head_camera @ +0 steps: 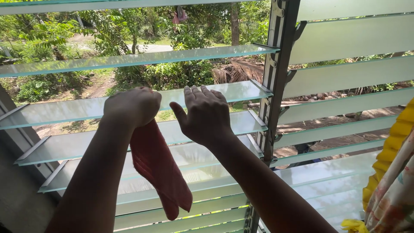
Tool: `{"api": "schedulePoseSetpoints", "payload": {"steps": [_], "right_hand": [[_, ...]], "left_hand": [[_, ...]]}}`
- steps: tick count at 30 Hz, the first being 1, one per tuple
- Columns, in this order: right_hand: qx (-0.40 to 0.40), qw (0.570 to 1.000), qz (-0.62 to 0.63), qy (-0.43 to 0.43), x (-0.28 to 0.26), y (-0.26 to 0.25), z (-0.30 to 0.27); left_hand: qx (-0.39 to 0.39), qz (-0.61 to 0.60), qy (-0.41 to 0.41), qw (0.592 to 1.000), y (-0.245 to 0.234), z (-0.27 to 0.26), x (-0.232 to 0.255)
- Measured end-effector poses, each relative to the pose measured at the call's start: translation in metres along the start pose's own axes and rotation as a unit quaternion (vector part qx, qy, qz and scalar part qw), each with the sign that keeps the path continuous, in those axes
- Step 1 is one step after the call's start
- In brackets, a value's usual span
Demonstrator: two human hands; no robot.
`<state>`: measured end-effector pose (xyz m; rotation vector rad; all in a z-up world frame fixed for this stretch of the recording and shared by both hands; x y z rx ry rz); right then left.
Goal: Cleaning the glass louvers of a window with a red cloth and a bucket of water.
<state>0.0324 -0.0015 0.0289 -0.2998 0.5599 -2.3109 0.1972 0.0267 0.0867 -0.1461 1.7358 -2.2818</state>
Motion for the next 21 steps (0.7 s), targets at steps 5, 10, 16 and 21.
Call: {"api": "schedulePoseSetpoints", "payload": {"steps": [5,10,16,21], "right_hand": [[0.004,1.000,-0.001,-0.019,0.000,0.001,-0.001],[0.000,1.000,0.012,-0.025,0.001,0.004,-0.002],[0.017,0.999,0.020,-0.020,-0.002,0.001,0.000],[-0.030,0.999,0.035,-0.005,-0.006,0.003,0.002]], "left_hand": [[-0.012,0.015,-0.078,0.997,-0.008,-0.016,-0.010],[0.015,0.031,-0.128,0.991,0.000,-0.018,-0.031],[0.179,0.104,-0.137,0.969,0.004,-0.046,-0.052],[0.275,0.078,-0.148,0.947,-0.012,-0.068,-0.054]]}}
Point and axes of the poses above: each hand's wrist, its own z-axis towards the middle knuckle, its own y-axis out of the palm, x = y × z, the point moved 3 cm from there along z, towards the middle knuckle, and after that the axes turned 4 degrees about -y, right-handed, at the moved point
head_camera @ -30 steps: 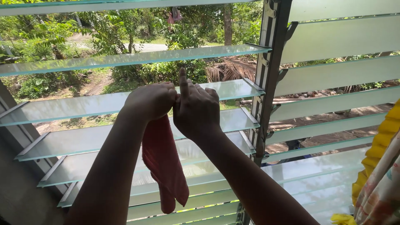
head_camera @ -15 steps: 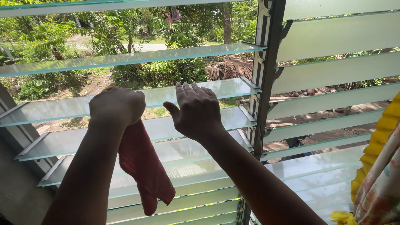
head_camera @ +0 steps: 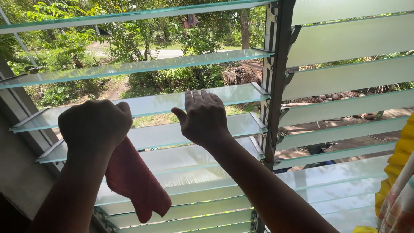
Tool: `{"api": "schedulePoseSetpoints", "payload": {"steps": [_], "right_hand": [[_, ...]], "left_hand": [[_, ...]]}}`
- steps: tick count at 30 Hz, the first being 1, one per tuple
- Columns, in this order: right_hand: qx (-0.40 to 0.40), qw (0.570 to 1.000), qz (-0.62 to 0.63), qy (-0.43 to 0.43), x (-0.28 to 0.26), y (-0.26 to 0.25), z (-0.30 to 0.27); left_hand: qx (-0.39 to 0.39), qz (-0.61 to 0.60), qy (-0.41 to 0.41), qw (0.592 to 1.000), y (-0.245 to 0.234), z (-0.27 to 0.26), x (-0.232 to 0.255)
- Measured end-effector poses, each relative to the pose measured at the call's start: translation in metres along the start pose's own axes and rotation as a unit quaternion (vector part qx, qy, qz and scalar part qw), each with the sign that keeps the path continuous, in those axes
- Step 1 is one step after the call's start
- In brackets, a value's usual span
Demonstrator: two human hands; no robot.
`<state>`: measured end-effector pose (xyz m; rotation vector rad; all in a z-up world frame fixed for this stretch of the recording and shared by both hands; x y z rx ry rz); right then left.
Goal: Cleaning the glass louvers of a window with a red cloth and a bucket of water.
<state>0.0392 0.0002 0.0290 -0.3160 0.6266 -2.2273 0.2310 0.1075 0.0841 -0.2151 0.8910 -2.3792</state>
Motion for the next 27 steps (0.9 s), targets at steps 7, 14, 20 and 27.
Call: {"api": "schedulePoseSetpoints", "payload": {"steps": [7,14,20,27], "right_hand": [[0.098,0.992,-0.013,-0.076,0.004,-0.011,-0.025],[0.125,0.971,0.171,-0.107,0.037,-0.025,-0.107],[0.211,0.973,0.057,0.073,0.094,-0.048,-0.137],[0.149,0.972,0.052,0.177,0.134,-0.038,-0.156]], "left_hand": [[-0.025,-0.106,-0.014,0.994,-0.010,-0.025,0.046],[-0.214,-0.491,-0.090,0.840,0.016,-0.058,0.110],[-0.288,-0.769,-0.094,0.563,0.052,-0.089,0.206],[-0.256,-0.735,-0.095,0.621,0.059,-0.086,0.278]]}}
Point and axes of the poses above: each hand's wrist, its own z-axis towards the middle knuckle, its own y-axis out of the palm, x = y × z, the point moved 3 cm from there along z, towards the middle knuckle, and after that the axes turned 4 degrees about -y, right-handed, at the moved point
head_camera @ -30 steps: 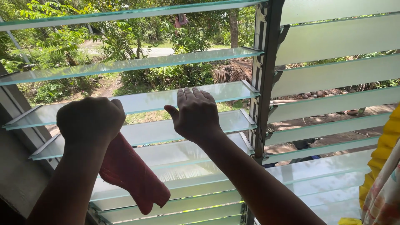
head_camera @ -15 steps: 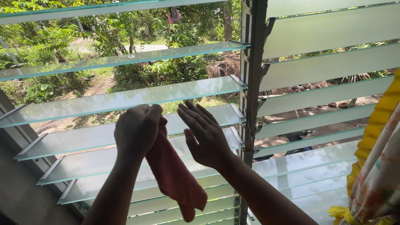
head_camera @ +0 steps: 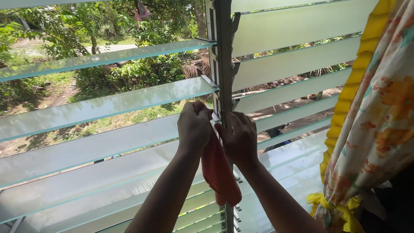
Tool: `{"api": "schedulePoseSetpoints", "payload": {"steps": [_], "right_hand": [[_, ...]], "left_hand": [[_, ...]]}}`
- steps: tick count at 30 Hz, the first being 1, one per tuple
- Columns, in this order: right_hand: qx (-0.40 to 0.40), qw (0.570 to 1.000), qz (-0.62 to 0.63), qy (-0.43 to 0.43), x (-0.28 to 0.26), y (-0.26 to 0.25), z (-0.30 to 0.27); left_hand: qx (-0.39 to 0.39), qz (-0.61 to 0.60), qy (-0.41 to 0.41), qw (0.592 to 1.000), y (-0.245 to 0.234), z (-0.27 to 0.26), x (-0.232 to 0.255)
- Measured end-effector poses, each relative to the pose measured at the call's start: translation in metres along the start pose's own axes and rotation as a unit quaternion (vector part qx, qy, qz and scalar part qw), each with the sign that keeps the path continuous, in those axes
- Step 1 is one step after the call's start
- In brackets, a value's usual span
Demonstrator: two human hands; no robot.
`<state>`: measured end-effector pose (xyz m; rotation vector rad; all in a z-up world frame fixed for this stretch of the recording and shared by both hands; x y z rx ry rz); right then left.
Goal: Cleaning the glass louvers of a window with a red cloth and a bucket of water.
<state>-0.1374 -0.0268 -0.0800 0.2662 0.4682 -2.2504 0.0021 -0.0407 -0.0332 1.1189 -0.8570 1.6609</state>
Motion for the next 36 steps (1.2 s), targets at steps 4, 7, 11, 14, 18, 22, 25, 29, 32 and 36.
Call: {"api": "schedulePoseSetpoints", "payload": {"steps": [4,7,11,14,18,22,25,29,32,36], "right_hand": [[-0.001,0.999,-0.005,-0.034,0.004,-0.001,-0.002],[-0.006,1.000,-0.001,-0.009,0.011,0.000,0.003],[-0.028,0.995,0.078,-0.056,-0.008,-0.008,0.013],[-0.037,0.992,0.097,-0.076,-0.019,-0.008,0.013],[-0.041,0.986,0.160,0.030,-0.011,-0.003,0.011],[-0.034,0.982,0.180,0.041,-0.004,-0.005,0.013],[-0.042,0.987,0.152,0.025,-0.002,-0.005,0.014],[-0.052,0.977,0.203,0.041,0.000,-0.004,0.012],[-0.057,0.975,0.206,0.064,0.001,-0.005,0.015],[-0.077,0.964,0.246,0.067,0.006,-0.007,0.019]], "left_hand": [[-0.016,0.042,0.014,0.999,0.018,-0.003,0.017],[-0.057,0.029,0.083,0.994,0.022,-0.010,0.019],[-0.052,0.117,0.240,0.962,0.023,-0.026,0.020],[-0.087,0.237,0.201,0.947,0.012,-0.037,0.030],[-0.127,0.202,0.168,0.956,0.004,-0.033,0.036],[-0.079,0.100,0.283,0.951,0.026,-0.022,0.004],[-0.063,0.171,0.336,0.924,0.023,-0.029,0.016],[-0.092,0.289,0.241,0.922,0.022,-0.027,0.010],[-0.040,0.233,0.297,0.925,0.031,-0.018,-0.002],[0.016,0.180,0.313,0.932,0.040,-0.014,0.005]]}}
Point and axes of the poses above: each hand's wrist, its own z-axis towards the middle knuckle, its own y-axis out of the palm, x = y × z, the point moved 3 cm from there along z, towards the middle knuckle, and after that the axes turned 4 degrees about -y, right-handed, at the moved point
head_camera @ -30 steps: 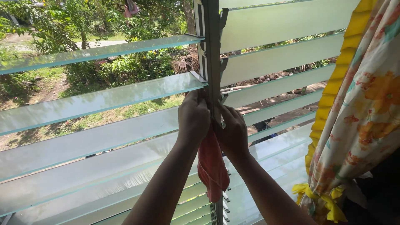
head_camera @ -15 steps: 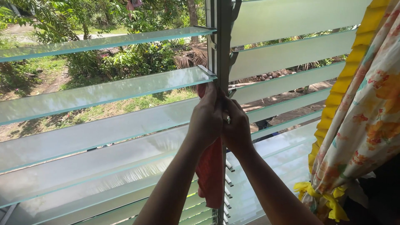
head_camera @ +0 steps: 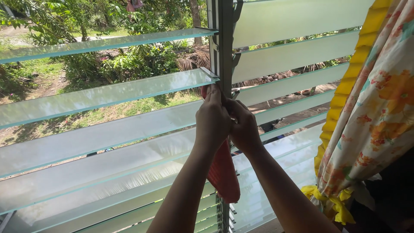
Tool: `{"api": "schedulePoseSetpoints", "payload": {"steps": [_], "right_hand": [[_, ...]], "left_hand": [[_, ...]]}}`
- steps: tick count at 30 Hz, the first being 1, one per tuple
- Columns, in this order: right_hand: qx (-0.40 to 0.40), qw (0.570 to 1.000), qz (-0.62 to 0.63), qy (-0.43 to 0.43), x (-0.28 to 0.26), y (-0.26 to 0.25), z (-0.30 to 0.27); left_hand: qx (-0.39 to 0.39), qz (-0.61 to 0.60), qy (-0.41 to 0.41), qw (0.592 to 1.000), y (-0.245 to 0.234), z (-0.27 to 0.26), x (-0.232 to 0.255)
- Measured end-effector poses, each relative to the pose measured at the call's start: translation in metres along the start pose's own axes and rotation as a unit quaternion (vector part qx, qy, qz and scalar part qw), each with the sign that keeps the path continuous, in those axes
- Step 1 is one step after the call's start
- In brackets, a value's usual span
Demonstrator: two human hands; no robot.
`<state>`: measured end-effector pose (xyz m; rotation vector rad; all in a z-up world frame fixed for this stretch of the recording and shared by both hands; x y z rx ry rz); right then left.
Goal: Cleaning the glass louvers of a window with a red cloth and a bucket of water.
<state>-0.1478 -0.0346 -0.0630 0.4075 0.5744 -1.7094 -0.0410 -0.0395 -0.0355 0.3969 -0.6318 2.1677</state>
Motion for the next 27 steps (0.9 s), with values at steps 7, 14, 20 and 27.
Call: {"api": "schedulePoseSetpoints", "payload": {"steps": [7,14,20,27], "right_hand": [[-0.006,0.998,0.033,0.050,0.011,0.001,0.007],[-0.025,0.996,0.079,0.030,0.013,-0.002,0.004],[-0.050,0.997,0.048,0.035,0.004,-0.005,-0.006],[0.002,1.000,-0.027,0.016,0.008,0.007,-0.012]], "left_hand": [[-0.070,0.047,-0.050,0.995,-0.012,0.002,-0.001],[-0.091,0.109,-0.007,0.990,-0.029,0.020,0.002],[-0.081,0.211,-0.052,0.973,-0.051,0.019,-0.011],[-0.207,0.208,-0.116,0.949,-0.027,0.027,-0.028]]}}
Point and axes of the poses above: each hand's wrist, its own z-axis towards the middle knuckle, its own y-axis out of the palm, x = y × z, the point moved 3 cm from there along z, towards the middle knuckle, and after that the axes turned 4 degrees about -y, right-handed, at the moved point
